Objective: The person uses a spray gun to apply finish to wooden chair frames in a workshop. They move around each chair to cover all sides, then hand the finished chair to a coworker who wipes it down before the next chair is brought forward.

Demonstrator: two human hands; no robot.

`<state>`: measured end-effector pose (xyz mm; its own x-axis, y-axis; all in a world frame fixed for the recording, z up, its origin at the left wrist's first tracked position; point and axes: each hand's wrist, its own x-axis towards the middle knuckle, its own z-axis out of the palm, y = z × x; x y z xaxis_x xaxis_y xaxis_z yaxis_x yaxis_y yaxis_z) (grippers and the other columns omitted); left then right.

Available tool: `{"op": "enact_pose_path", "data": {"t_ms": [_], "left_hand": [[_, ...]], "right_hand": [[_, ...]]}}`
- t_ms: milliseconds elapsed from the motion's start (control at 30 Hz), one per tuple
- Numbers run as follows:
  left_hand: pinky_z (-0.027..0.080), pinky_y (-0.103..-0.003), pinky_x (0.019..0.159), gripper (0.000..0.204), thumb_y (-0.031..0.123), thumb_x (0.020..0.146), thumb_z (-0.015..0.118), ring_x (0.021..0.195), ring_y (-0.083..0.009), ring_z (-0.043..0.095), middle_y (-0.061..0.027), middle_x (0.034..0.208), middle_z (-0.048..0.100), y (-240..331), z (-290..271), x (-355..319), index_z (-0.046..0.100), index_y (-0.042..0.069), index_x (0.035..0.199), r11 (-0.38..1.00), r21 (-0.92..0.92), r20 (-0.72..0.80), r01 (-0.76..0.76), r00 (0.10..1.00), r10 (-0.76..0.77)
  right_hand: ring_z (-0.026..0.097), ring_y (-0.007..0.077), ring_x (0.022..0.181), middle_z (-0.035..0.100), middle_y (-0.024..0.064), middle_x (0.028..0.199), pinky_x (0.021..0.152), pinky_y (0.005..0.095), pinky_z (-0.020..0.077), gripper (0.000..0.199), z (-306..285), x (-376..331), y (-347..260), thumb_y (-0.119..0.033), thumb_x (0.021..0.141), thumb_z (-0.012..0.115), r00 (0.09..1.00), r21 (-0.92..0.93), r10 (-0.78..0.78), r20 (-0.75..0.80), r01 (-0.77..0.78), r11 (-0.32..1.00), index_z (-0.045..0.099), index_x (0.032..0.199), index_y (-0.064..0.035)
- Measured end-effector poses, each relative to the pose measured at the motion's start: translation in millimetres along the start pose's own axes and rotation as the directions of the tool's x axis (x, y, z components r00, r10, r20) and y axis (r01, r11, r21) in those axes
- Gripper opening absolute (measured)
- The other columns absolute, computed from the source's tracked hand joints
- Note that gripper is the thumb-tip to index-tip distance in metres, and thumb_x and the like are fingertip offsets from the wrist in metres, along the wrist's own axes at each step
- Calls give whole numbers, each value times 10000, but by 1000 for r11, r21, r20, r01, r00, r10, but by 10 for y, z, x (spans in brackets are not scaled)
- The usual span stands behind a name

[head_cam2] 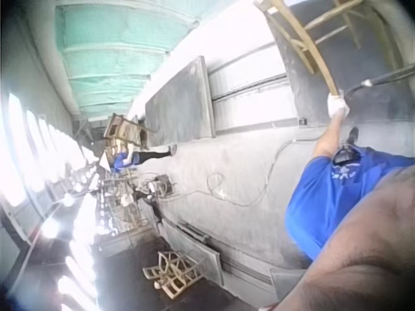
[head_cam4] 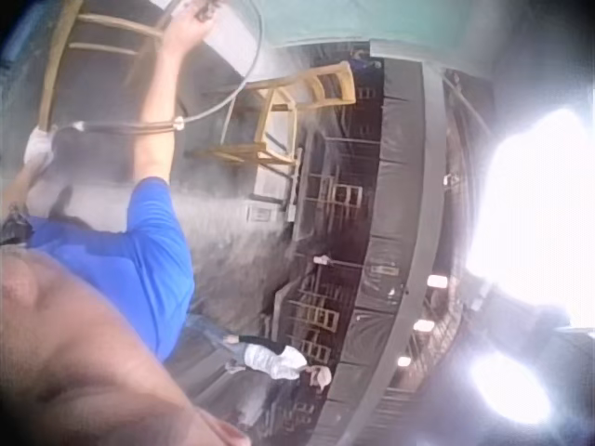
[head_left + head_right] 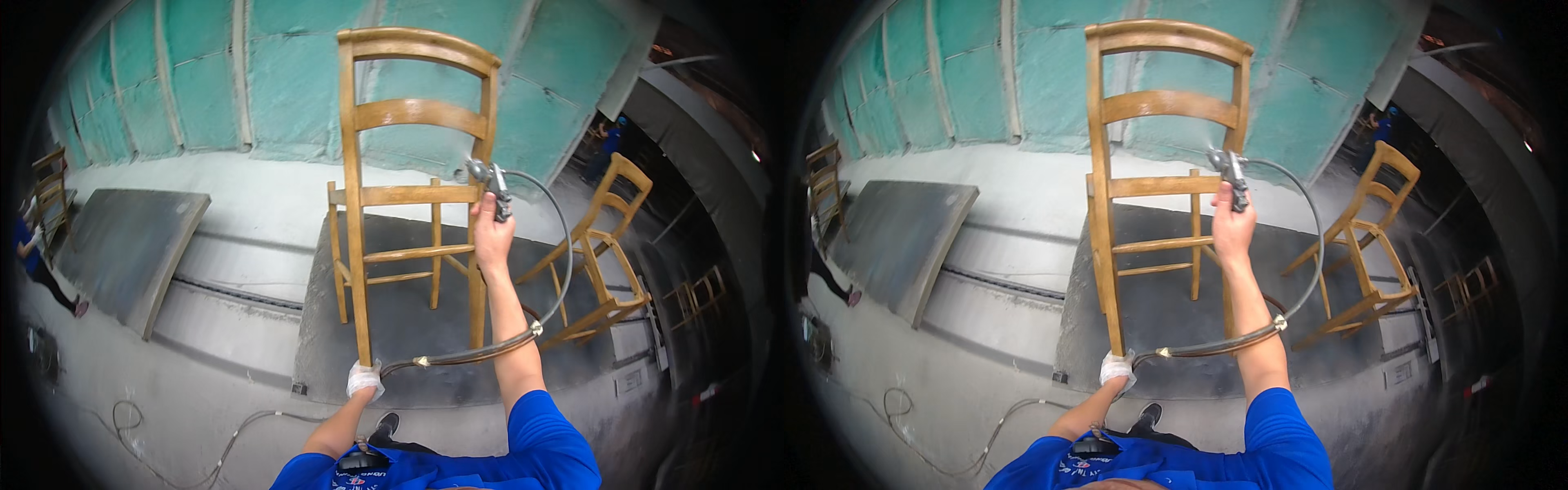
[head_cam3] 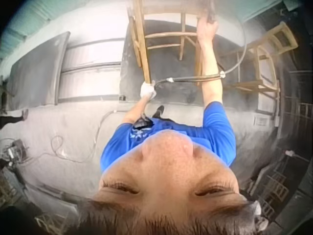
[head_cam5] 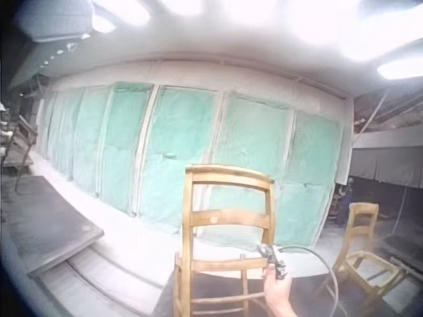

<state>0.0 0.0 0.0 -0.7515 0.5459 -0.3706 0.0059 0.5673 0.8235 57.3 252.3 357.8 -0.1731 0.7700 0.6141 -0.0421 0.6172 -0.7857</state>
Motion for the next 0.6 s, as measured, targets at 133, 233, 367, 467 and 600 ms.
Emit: {"op": "enact_pose_path", "data": {"t_ms": [133,233,367,467,600], "left_hand": [[522,-439,833,438,437,888,705,938,-364,697,-184,960,731,-48,24,-61,680,37,1065,998,-38,53,43,998,-41],[524,-435,830,445,440,882,714,947,-359,698,-179,969,733,-85,18,-76,682,44,1081,999,13,68,52,996,-53],[525,-439,817,430,431,875,730,935,-354,699,-183,957,729,-196,13,-98,678,49,1065,999,34,102,25,994,-28],[525,-438,829,436,428,876,732,955,-353,698,-181,1004,732,-332,81,-81,681,55,1096,998,47,131,42,990,-48],[530,-435,833,426,420,873,733,983,-349,700,-181,1033,734,-535,126,23,689,70,1111,996,89,182,-9,983,-7]], "right_hand": [[401,28,458,520,-43,656,418,223,300,510,-485,127,-75,-517,1040,497,957,-70,-72,-282,54,996,562,796,-73],[449,21,475,595,-1,758,396,194,351,499,-583,101,-406,-523,1041,478,987,40,-23,-162,30,999,575,990,-37],[476,24,516,616,5,798,419,191,356,491,-235,-71,-913,-501,1044,485,973,194,-185,138,156,968,589,1087,-24],[486,34,561,601,-4,761,483,219,378,459,22,-33,-1187,-488,1035,523,927,147,-334,168,312,939,593,995,-36],[492,53,593,574,-7,703,552,260,411,451,-44,50,-1385,-479,1028,553,980,48,-191,-63,194,980,587,885,-53]]}}
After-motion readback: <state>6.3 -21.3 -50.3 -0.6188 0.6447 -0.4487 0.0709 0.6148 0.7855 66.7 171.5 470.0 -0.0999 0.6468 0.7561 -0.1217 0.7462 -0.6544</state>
